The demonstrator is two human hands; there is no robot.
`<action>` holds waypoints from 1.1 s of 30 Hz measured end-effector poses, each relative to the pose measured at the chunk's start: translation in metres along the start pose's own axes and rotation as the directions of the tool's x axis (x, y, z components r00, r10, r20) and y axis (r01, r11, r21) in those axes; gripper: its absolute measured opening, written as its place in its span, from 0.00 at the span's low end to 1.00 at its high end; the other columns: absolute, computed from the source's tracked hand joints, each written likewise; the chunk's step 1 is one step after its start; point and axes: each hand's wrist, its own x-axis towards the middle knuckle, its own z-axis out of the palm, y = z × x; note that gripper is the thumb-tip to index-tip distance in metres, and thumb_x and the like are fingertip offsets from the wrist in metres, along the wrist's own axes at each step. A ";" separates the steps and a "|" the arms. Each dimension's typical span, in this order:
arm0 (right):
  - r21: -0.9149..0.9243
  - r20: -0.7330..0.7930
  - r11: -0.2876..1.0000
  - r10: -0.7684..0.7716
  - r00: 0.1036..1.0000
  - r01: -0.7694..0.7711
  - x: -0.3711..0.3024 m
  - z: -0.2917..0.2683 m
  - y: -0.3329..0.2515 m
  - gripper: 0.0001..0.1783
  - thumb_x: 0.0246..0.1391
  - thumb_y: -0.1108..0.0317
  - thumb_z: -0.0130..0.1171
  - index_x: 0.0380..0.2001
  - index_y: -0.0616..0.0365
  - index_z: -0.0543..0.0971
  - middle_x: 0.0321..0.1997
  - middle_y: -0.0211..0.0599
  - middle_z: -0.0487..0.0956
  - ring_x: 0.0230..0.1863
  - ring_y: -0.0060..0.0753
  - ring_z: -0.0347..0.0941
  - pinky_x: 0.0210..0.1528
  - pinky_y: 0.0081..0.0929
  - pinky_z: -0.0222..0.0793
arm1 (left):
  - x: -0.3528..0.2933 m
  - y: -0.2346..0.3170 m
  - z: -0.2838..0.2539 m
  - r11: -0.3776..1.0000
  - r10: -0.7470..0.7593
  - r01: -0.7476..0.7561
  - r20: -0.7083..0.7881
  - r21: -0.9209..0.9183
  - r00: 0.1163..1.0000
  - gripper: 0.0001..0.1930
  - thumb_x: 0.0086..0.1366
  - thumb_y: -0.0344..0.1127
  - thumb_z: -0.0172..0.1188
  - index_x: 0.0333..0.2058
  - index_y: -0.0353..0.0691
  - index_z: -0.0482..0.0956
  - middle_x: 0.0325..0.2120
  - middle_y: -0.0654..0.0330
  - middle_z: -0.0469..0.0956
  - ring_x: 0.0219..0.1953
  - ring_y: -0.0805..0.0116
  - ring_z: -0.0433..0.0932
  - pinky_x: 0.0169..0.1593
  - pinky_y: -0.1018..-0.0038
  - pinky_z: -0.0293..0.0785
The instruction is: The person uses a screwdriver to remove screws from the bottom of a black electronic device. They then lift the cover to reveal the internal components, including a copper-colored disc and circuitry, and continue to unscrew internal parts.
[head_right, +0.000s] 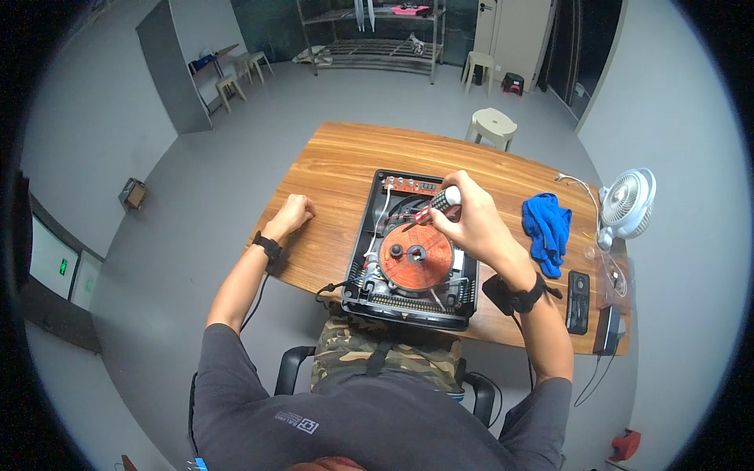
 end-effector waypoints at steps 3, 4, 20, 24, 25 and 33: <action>0.003 -0.014 0.999 0.044 0.999 -0.044 -0.002 -0.006 0.004 0.20 0.54 0.69 0.69 0.46 0.62 0.72 0.33 0.43 0.79 0.32 0.32 0.81 0.35 0.28 0.77 | 0.001 -0.001 0.001 1.000 0.003 -0.003 0.009 0.001 1.000 0.07 0.58 0.19 0.64 0.35 0.30 0.85 0.34 0.43 0.85 0.39 0.52 0.86 0.44 0.63 0.81; 0.011 -0.012 0.998 0.060 0.998 -0.060 -0.002 -0.008 0.005 0.20 0.54 0.69 0.69 0.46 0.62 0.72 0.33 0.42 0.79 0.32 0.32 0.81 0.35 0.28 0.77 | 0.005 -0.007 0.004 1.000 0.017 -0.017 0.008 -0.006 1.000 0.07 0.58 0.19 0.64 0.36 0.30 0.85 0.34 0.43 0.85 0.39 0.52 0.86 0.44 0.63 0.81; -0.105 -0.109 0.994 0.025 0.994 -0.036 0.002 -0.043 0.038 0.20 0.54 0.68 0.69 0.43 0.63 0.71 0.30 0.42 0.80 0.31 0.33 0.81 0.34 0.29 0.76 | 0.002 0.104 -0.018 0.951 0.245 -0.243 -0.012 -0.194 0.969 0.11 0.64 0.27 0.64 0.45 0.33 0.85 0.41 0.53 0.84 0.41 0.64 0.85 0.48 0.69 0.82; -0.058 -0.081 0.997 0.038 0.996 -0.042 0.003 -0.048 0.043 0.19 0.54 0.68 0.69 0.42 0.63 0.70 0.32 0.45 0.81 0.34 0.38 0.83 0.36 0.32 0.78 | 0.008 0.181 0.002 0.863 0.438 -0.388 0.095 -0.323 0.894 0.14 0.64 0.28 0.66 0.48 0.35 0.85 0.39 0.54 0.85 0.40 0.66 0.85 0.46 0.71 0.81; -0.045 -0.090 0.999 0.025 0.996 -0.029 0.002 -0.047 0.047 0.20 0.54 0.68 0.69 0.42 0.63 0.70 0.32 0.45 0.80 0.34 0.38 0.83 0.36 0.32 0.78 | 0.009 0.202 0.006 0.844 0.477 -0.415 0.119 -0.340 0.871 0.14 0.63 0.28 0.66 0.48 0.35 0.84 0.39 0.53 0.85 0.39 0.65 0.85 0.45 0.71 0.81; -0.115 0.024 0.993 0.017 1.000 -0.014 -0.003 -0.048 0.051 0.22 0.52 0.68 0.71 0.45 0.64 0.71 0.36 0.50 0.79 0.34 0.42 0.82 0.38 0.34 0.78 | 0.035 0.262 0.047 0.678 0.733 -0.666 0.219 -0.311 0.644 0.16 0.61 0.30 0.69 0.48 0.35 0.84 0.41 0.50 0.84 0.43 0.54 0.84 0.49 0.65 0.80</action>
